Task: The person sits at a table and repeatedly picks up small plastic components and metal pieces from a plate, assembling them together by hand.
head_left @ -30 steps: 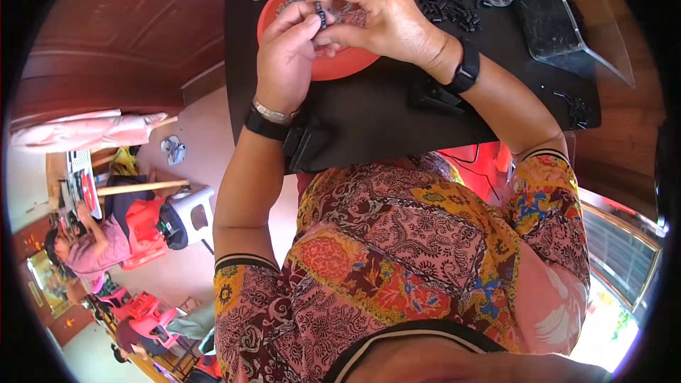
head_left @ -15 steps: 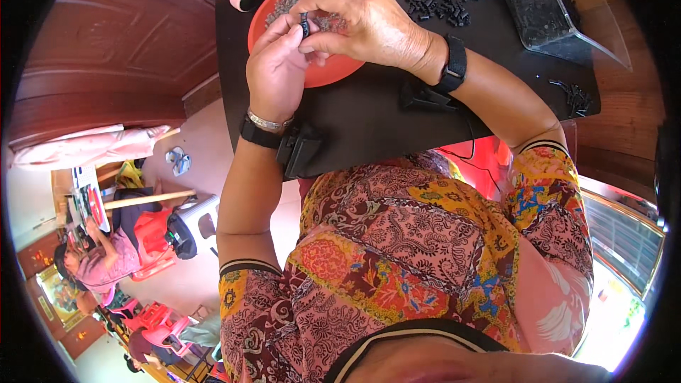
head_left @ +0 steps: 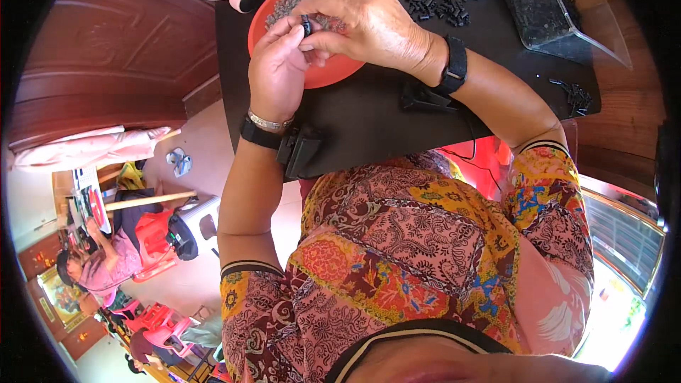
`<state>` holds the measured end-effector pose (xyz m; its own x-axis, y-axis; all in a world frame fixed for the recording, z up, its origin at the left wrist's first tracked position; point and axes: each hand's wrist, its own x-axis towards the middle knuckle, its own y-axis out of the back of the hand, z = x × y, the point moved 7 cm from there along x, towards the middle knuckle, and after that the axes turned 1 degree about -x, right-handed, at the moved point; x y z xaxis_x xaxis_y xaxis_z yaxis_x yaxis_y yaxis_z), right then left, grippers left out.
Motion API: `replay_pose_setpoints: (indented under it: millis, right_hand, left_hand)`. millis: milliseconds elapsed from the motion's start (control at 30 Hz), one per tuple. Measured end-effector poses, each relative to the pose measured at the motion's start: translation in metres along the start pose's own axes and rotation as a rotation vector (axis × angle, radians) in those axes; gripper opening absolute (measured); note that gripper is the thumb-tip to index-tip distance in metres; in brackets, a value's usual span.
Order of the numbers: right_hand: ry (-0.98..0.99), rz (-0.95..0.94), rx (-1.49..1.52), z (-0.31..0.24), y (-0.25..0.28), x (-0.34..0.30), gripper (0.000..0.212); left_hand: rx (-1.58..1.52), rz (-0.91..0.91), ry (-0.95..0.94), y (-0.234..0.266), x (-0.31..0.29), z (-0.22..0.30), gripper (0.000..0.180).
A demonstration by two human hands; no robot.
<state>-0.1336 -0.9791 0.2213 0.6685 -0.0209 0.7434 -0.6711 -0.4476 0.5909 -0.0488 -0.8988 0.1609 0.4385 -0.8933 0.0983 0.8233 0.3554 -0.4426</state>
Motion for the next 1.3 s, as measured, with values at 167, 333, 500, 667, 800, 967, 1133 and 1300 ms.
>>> replay_pose_setpoints:
  millis: [167, 333, 500, 667, 800, 967, 1133, 1300]
  right_hand:
    - [0.054, 0.024, -0.065, -0.004, 0.000, -0.001, 0.034]
    - [0.062, -0.021, -0.050, -0.007, -0.004, -0.002, 0.032]
    - [0.073, -0.033, -0.057, -0.006, -0.007, -0.002, 0.032]
    - [0.109, -0.037, -0.067, -0.005, -0.007, -0.004, 0.031]
    - [0.007, -0.027, 0.091, 0.004, -0.006, -0.001, 0.032]
    - [-0.140, -0.045, 0.233, 0.013, -0.009, -0.001, 0.031]
    - [-0.109, -0.053, 0.214, 0.009, -0.008, -0.002, 0.030]
    - [-0.134, -0.066, 0.237, 0.009, -0.010, -0.001, 0.029]
  left_hand:
    - [0.041, 0.034, -0.031, 0.004, 0.000, 0.001, 0.024]
    - [0.078, 0.070, -0.018, 0.007, -0.001, -0.001, 0.023]
    - [0.084, 0.047, -0.034, 0.009, -0.001, -0.003, 0.023]
    - [0.072, 0.058, -0.021, 0.003, -0.001, -0.002, 0.022]
    - [0.035, 0.046, -0.064, 0.004, 0.001, -0.001, 0.019]
    - [0.029, 0.120, -0.042, 0.004, -0.003, 0.001, 0.017]
    - [0.009, 0.078, -0.031, 0.008, -0.002, 0.000, 0.017]
    - [0.004, 0.090, -0.033, 0.008, -0.002, 0.000, 0.017]
